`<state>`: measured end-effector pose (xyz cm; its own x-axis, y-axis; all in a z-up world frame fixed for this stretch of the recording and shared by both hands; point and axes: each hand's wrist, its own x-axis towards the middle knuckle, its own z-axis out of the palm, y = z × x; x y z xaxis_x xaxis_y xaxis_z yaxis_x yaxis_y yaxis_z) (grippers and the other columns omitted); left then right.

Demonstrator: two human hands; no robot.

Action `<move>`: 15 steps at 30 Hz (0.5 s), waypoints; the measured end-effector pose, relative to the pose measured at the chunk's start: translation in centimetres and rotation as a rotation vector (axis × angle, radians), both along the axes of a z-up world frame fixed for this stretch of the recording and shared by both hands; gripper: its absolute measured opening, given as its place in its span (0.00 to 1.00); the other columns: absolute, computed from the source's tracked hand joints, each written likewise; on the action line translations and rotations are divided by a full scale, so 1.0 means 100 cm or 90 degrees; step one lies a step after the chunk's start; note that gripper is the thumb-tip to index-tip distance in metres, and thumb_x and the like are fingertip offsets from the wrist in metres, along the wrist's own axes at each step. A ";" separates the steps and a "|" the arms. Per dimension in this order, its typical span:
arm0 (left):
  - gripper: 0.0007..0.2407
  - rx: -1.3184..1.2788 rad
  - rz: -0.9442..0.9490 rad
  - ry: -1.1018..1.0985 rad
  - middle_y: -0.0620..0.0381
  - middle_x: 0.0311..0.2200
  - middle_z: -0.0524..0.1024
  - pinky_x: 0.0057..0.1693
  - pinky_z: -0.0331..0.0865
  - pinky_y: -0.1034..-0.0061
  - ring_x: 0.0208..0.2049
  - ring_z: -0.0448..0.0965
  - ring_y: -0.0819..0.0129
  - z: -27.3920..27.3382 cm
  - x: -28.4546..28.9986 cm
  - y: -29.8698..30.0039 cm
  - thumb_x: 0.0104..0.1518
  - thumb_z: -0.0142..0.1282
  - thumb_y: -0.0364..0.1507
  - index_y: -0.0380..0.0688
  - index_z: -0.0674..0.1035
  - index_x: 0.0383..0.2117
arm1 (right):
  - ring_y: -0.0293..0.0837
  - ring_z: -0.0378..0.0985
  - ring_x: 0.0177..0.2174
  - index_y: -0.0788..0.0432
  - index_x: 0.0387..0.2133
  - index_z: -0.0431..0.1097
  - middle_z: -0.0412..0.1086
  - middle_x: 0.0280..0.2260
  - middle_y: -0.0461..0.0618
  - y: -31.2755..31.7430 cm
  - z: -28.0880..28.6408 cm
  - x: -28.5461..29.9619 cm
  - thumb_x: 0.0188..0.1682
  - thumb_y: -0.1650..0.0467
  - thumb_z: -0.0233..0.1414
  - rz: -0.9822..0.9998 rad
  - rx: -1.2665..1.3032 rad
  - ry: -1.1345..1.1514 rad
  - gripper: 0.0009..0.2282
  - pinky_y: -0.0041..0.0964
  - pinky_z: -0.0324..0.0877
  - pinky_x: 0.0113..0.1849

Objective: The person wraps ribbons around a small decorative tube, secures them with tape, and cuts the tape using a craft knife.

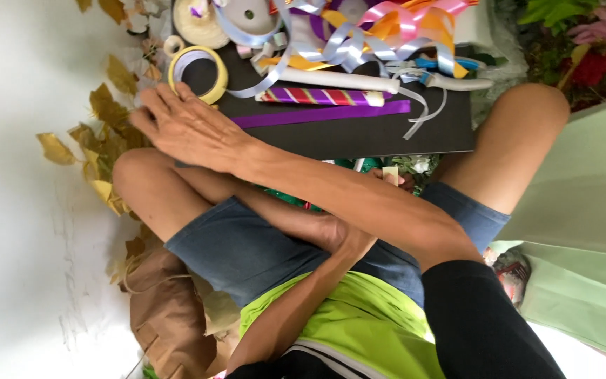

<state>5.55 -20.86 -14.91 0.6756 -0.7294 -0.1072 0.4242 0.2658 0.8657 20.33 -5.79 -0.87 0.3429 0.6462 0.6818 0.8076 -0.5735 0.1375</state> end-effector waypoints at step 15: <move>0.13 0.122 0.354 0.175 0.33 0.30 0.87 0.26 0.81 0.71 0.17 0.85 0.55 0.056 0.000 -0.071 0.74 0.52 0.36 0.36 0.77 0.43 | 0.42 0.72 0.26 0.63 0.76 0.58 0.73 0.37 0.54 -0.432 0.061 -0.082 0.66 0.78 0.42 -0.071 0.174 0.887 0.23 0.34 0.72 0.28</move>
